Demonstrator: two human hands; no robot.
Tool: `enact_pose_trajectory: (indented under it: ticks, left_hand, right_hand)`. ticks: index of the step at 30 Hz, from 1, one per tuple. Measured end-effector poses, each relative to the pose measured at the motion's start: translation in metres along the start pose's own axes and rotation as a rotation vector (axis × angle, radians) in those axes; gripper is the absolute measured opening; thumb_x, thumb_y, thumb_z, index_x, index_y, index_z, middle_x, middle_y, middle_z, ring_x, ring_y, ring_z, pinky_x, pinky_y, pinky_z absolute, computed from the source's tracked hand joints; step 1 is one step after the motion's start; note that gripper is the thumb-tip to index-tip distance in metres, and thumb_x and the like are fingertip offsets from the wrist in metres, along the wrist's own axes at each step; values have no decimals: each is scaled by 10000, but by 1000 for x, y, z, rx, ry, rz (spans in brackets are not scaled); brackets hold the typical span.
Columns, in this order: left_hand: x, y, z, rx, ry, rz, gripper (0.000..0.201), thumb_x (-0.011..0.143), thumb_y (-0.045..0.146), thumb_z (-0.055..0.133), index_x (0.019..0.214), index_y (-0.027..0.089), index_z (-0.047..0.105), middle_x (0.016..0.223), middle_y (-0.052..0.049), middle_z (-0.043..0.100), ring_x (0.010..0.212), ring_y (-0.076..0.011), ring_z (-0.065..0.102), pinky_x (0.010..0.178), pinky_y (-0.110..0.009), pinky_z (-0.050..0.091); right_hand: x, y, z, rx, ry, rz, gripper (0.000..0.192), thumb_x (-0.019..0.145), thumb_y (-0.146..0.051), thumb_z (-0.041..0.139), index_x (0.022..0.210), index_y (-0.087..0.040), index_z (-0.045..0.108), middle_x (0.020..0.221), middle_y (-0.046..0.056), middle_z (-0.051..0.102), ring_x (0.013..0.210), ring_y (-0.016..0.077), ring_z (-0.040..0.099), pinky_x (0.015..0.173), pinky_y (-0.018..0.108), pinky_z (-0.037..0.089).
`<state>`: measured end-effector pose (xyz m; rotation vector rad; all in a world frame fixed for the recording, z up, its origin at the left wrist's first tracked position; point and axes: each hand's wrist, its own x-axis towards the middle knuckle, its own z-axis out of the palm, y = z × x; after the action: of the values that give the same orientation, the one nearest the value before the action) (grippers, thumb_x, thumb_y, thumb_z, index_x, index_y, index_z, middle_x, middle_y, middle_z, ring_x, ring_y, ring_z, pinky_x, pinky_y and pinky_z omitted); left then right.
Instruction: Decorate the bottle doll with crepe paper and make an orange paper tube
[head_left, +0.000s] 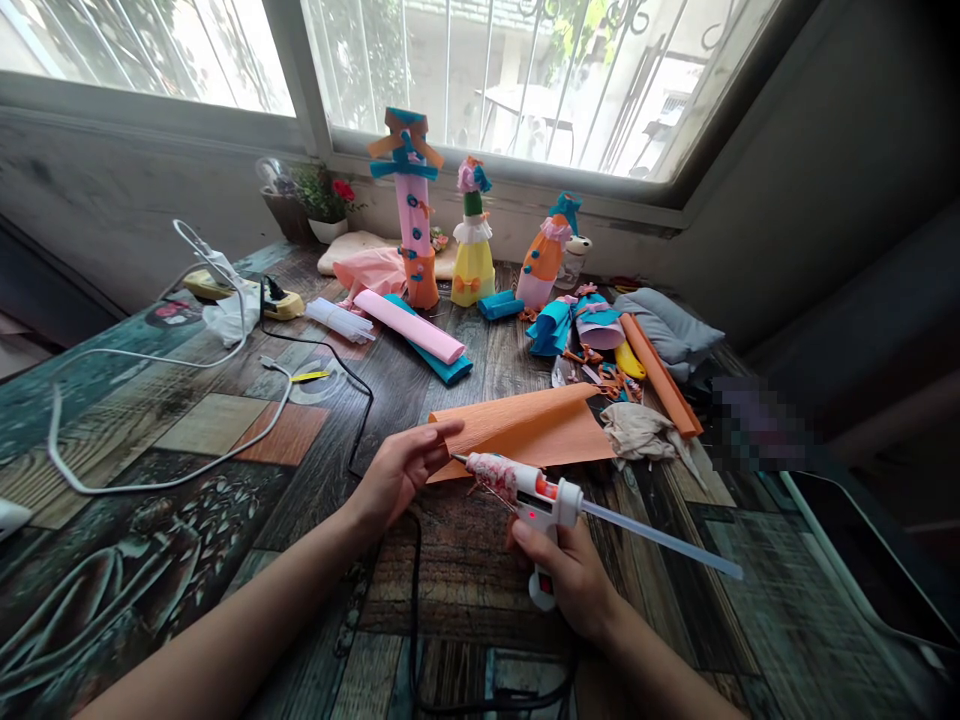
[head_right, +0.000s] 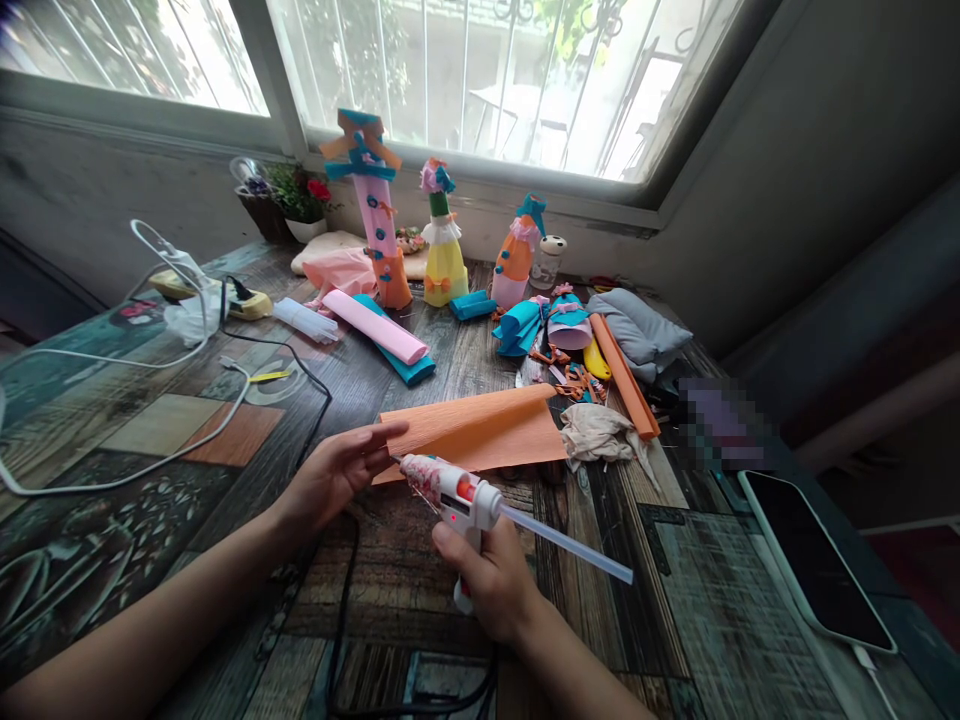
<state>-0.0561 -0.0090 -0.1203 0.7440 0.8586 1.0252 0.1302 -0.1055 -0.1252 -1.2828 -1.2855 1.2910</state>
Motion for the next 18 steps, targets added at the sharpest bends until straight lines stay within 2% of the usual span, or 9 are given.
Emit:
enact_pose_trajectory:
  ticks: [18]
  left_hand:
    - [-1, 2, 2, 2, -9, -7, 363, 608, 348, 729, 875, 104, 760, 1014, -118, 729, 931, -297, 639, 903, -402, 442]
  right_hand:
    - [0, 0, -1, 20, -10, 22, 378, 792, -511, 570, 625, -175, 526, 555, -28, 447, 511, 106, 403, 483, 245, 292]
